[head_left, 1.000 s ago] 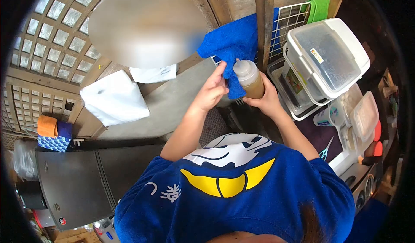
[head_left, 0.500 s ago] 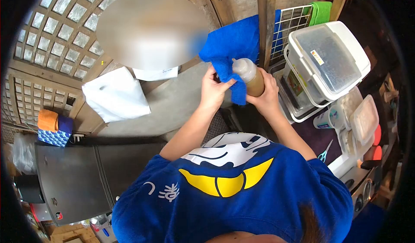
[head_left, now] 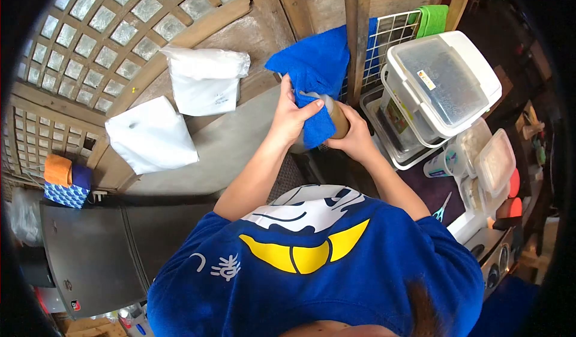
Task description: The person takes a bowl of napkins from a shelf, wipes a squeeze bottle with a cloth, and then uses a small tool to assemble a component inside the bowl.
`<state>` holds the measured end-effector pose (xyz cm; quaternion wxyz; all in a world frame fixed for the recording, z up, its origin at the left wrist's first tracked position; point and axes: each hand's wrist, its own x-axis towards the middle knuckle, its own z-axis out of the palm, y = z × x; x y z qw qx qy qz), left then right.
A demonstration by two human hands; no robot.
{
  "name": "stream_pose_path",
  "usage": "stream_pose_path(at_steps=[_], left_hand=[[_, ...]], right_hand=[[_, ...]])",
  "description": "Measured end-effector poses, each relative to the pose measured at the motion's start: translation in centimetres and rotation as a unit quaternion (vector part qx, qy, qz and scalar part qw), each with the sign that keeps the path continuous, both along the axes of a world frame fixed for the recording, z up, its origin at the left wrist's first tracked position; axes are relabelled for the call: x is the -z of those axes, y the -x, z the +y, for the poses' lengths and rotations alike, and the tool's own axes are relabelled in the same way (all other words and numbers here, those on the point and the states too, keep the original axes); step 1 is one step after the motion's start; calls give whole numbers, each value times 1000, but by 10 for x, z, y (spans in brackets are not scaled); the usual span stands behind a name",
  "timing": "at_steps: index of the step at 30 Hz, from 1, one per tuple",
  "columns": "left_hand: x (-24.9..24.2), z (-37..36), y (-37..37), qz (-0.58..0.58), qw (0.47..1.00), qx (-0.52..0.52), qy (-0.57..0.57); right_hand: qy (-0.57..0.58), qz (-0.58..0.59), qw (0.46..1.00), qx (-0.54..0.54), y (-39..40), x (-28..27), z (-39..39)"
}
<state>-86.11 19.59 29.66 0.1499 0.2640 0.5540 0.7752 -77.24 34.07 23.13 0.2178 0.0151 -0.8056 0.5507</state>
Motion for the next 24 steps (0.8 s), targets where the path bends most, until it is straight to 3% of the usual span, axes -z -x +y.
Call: stream_pose_path(at_steps=[3, 5, 7, 10, 14, 17, 21, 23, 24], left_hand=[[5, -3, 6, 72, 990, -64, 100], [33, -15, 29, 176, 972, -72, 136], [16, -16, 19, 103, 989, -40, 98], [41, -28, 40, 107, 991, 14, 76], [28, -30, 38, -69, 985, 144, -64], [44, -36, 48, -140, 971, 153, -116], [94, -56, 51, -84, 996, -3, -9], [130, -80, 35, -88, 977, -144, 129], [154, -95, 23, -90, 976, -111, 163]], right_hand=[[60, -31, 996, -61, 0, -2, 7], [-4, -37, 995, -96, 0, -5, 13], [-7, -41, 991, -127, 2, -5, 16], [86, -83, 976, -183, 1, -7, 17], [155, -99, 963, -198, -9, -2, 5], [110, -76, 989, -68, -43, -2, -13], [46, -33, 996, 62, -97, 11, -37], [43, -42, 989, 135, -134, 14, -58], [60, -52, 982, 172, -156, 14, -70]])
